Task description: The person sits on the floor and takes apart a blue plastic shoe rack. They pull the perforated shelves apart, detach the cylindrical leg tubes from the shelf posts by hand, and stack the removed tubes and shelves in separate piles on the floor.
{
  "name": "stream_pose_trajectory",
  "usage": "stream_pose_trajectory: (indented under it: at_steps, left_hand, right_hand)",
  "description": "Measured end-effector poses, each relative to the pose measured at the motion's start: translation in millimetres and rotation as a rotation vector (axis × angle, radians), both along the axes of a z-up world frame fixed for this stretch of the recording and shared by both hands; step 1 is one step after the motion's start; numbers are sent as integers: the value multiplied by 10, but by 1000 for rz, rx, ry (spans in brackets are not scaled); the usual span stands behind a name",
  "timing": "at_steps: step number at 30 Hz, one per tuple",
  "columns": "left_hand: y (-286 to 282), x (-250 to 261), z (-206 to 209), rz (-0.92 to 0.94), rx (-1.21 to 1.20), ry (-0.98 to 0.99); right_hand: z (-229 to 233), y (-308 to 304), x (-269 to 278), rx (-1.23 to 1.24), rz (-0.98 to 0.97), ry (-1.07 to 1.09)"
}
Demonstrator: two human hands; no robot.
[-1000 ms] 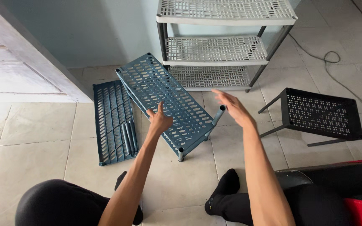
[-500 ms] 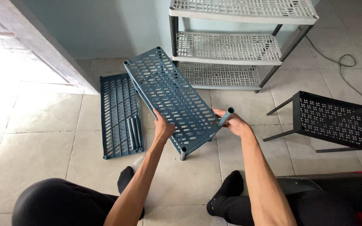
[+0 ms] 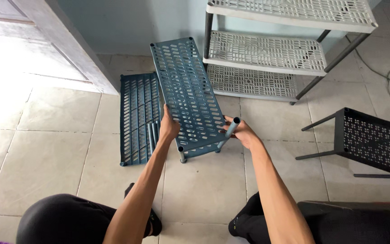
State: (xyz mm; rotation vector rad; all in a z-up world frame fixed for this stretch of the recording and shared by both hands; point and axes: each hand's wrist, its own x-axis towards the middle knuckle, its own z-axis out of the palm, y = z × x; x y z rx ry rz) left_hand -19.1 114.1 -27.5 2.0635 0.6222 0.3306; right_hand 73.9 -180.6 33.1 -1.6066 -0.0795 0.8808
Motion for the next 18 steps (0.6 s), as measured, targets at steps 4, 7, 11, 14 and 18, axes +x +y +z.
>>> stream_pose_trajectory:
  at_steps: [4, 7, 11, 14, 18]
  left_hand:
    - [70, 18, 155, 4, 12, -30]
    - [99, 2, 248, 32, 28, -43]
    - [146, -66, 331, 42, 96, -117]
    - [120, -123, 384, 45, 144, -83]
    - [26, -196, 485, 32, 53, 24]
  right_hand:
    - [-77, 152, 15, 40, 1, -56]
    - [-132, 265, 21, 26, -43, -92]
    - [-162, 417, 2, 8, -133, -70]
    - [-157, 512, -20, -12, -170, -70]
    - [-146, 632, -52, 8, -203, -83]
